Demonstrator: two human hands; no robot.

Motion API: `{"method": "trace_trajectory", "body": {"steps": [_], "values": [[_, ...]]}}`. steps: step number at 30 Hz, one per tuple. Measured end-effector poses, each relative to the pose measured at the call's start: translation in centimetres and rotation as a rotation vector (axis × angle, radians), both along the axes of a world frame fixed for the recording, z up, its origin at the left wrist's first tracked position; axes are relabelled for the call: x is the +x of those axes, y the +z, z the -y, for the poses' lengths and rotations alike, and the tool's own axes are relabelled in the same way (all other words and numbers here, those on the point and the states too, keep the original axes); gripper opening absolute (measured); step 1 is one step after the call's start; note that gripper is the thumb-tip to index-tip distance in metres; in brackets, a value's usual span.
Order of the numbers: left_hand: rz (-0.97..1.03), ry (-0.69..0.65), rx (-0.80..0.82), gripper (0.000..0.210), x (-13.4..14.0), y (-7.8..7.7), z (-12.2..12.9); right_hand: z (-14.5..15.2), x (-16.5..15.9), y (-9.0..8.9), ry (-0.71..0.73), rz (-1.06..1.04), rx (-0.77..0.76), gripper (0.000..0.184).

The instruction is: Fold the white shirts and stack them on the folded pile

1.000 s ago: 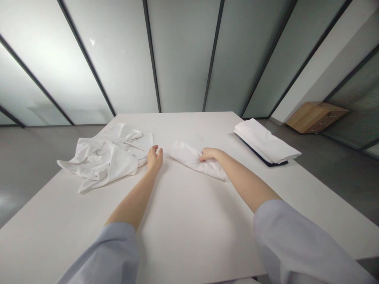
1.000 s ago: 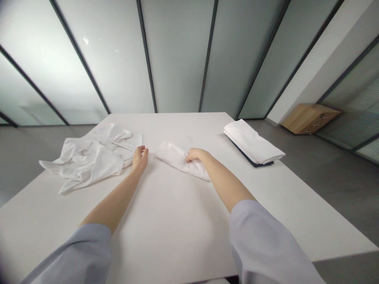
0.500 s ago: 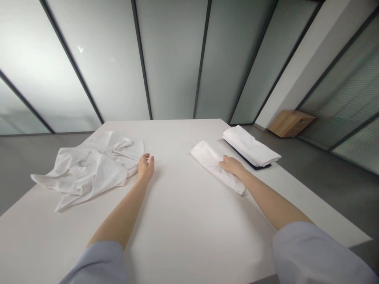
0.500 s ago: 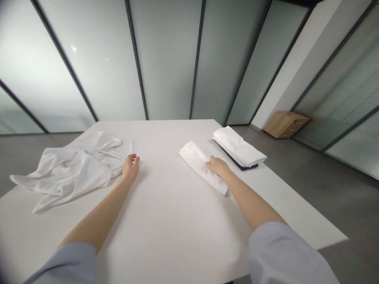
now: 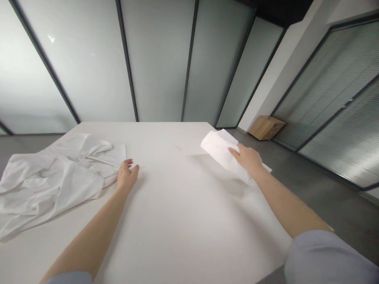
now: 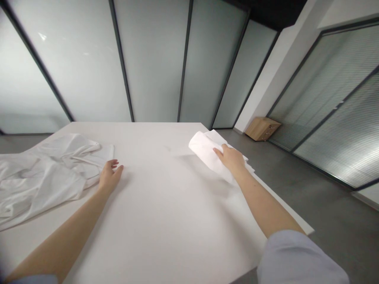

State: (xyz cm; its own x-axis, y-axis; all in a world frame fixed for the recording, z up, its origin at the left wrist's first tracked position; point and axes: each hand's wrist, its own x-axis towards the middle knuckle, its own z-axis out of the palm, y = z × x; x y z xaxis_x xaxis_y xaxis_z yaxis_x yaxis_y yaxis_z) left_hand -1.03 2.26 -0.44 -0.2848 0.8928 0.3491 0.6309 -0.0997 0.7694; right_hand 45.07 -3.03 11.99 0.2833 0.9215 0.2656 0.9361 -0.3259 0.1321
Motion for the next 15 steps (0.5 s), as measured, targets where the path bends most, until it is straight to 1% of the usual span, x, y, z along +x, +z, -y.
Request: {"method": "trace_trajectory", "body": {"steps": [2, 4, 6, 7, 8, 9, 11, 13, 15], "values": [[-0.005, 0.007, 0.002, 0.035, 0.0, 0.1, 0.1, -0.8, 1.1, 2.1, -0.022, -0.008, 0.073, 0.063], [-0.007, 0.014, 0.001, 0.035, 0.0, 0.1, 0.1, -2.4, 2.8, 4.0, -0.039, -0.015, 0.151, 0.067], [-0.008, 0.014, -0.005, 0.035, 0.0, 0.1, 0.1, -4.5, 4.7, 5.1, -0.053, -0.033, 0.216, 0.068], [-0.01, 0.014, -0.011, 0.036, 0.0, 0.1, 0.1, -5.7, 5.5, 5.1, -0.066, -0.05, 0.232, 0.068], [-0.014, 0.013, -0.018, 0.036, 0.0, 0.1, 0.0, -6.8, 6.3, 4.8, -0.09, -0.074, 0.229, 0.067], [-0.019, 0.013, -0.023, 0.036, -0.1, 0.0, 0.0, -7.8, 6.8, 4.0, -0.121, -0.102, 0.198, 0.066], [-0.026, 0.012, -0.021, 0.037, -0.1, -0.1, -0.1, -9.1, 7.5, 1.7, -0.212, -0.162, 0.062, 0.061], [-0.028, 0.014, -0.01, 0.038, -0.1, -0.2, -0.1, -9.6, 7.7, -0.9, -0.275, -0.203, -0.089, 0.056], [-0.027, 0.014, -0.004, 0.038, -0.1, -0.3, -0.1, -9.5, 7.8, -2.8, -0.279, -0.218, -0.131, 0.055]]}}
